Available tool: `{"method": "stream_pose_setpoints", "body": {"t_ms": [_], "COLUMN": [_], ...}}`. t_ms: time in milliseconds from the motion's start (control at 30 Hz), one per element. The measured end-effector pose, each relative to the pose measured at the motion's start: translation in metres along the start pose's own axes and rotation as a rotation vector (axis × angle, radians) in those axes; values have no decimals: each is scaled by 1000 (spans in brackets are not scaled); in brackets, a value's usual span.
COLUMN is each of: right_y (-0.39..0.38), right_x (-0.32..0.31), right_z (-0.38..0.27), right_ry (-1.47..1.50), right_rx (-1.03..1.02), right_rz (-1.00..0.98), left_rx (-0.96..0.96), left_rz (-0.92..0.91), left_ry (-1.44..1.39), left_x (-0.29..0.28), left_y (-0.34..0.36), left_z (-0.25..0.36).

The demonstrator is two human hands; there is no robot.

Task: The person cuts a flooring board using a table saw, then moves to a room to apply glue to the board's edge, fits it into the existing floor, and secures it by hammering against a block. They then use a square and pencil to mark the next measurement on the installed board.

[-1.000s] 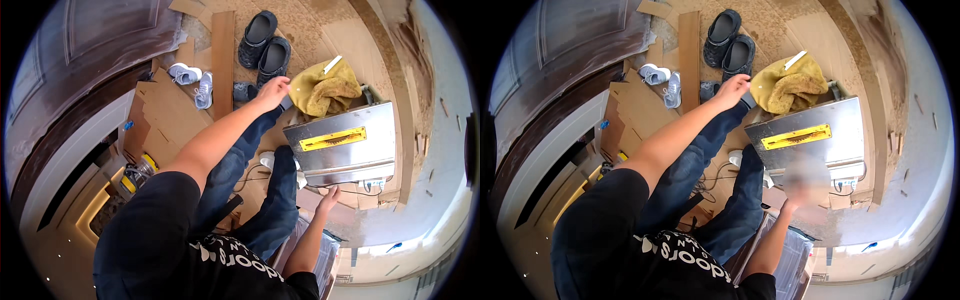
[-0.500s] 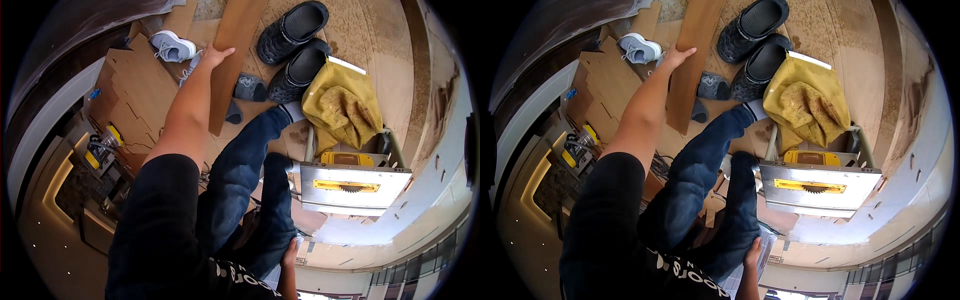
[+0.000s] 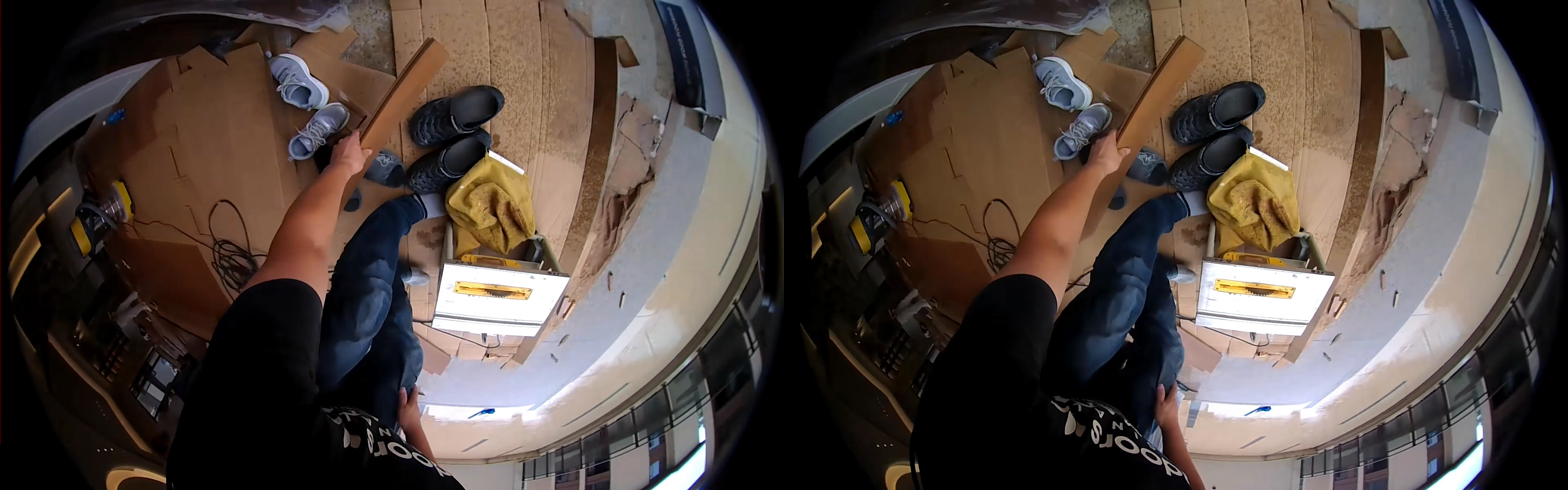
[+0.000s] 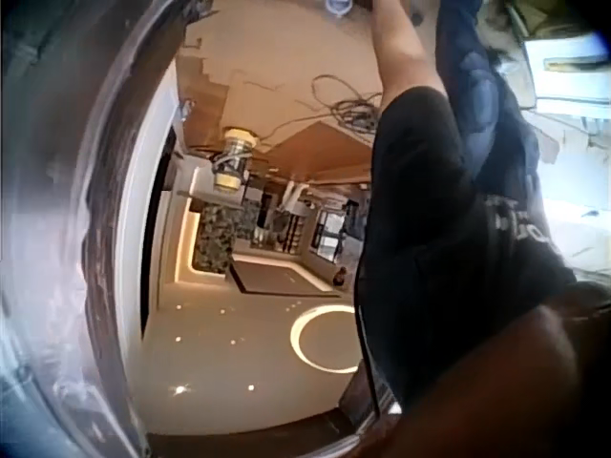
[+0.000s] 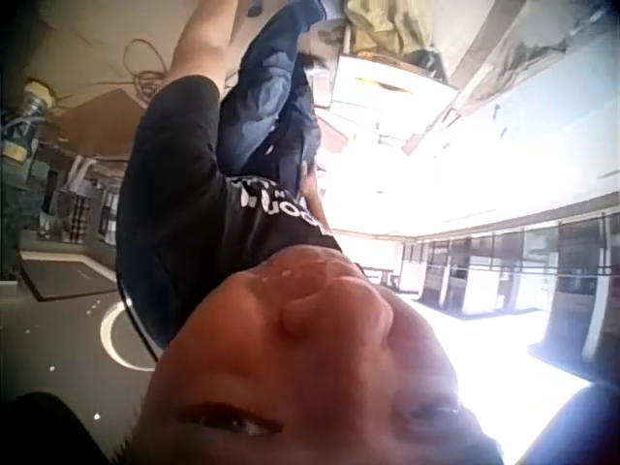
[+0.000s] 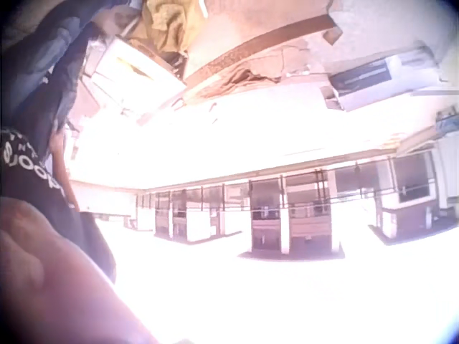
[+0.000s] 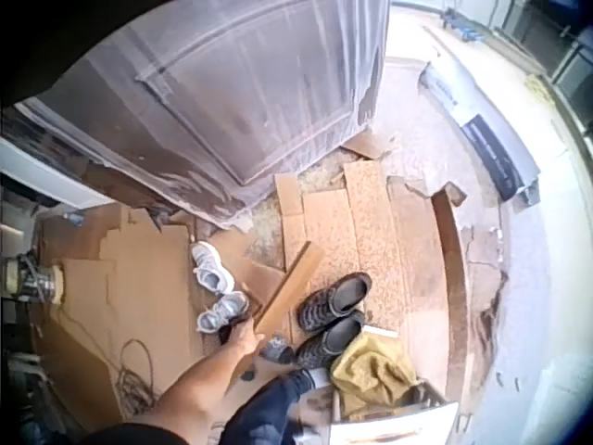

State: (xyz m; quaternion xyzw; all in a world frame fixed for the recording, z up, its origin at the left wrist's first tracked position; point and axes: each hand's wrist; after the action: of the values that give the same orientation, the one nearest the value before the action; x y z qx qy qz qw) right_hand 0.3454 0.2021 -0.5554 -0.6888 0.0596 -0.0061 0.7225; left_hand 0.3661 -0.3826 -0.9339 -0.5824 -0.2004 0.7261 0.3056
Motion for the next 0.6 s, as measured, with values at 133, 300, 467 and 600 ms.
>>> {"method": "stream_pose_setpoints", "body": {"t_ms": [133, 300, 467, 600], "right_y": [-78, -69, -78, -49], "right_x": [-3, 5, -43, -105], "right_z": [5, 38, 38, 23], "right_ry": [-29, -37, -429, -669], "right_rx": [-153, -428, -408, -472], "right_rz": [26, 191, 129, 150], "left_rx": [36, 88, 163, 231], "left_rz": [-63, -71, -211, -141], "left_ry": [-245, -266, -274, -137], "left_x": [-60, -160, -220, -189], "left_y": [-132, -343, -545, -665], "left_z": [-17, -56, -130, -196]}}
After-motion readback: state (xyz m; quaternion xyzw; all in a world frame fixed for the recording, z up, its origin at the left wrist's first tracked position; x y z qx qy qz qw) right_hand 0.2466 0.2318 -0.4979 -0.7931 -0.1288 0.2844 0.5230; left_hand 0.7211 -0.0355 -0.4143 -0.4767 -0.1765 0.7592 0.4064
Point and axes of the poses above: each hand's wrist, its own y-axis towards the middle knuckle, its own x-axis out of the palm, z = x × y, and after that the axes turned 5 degrees about -y, right-handed
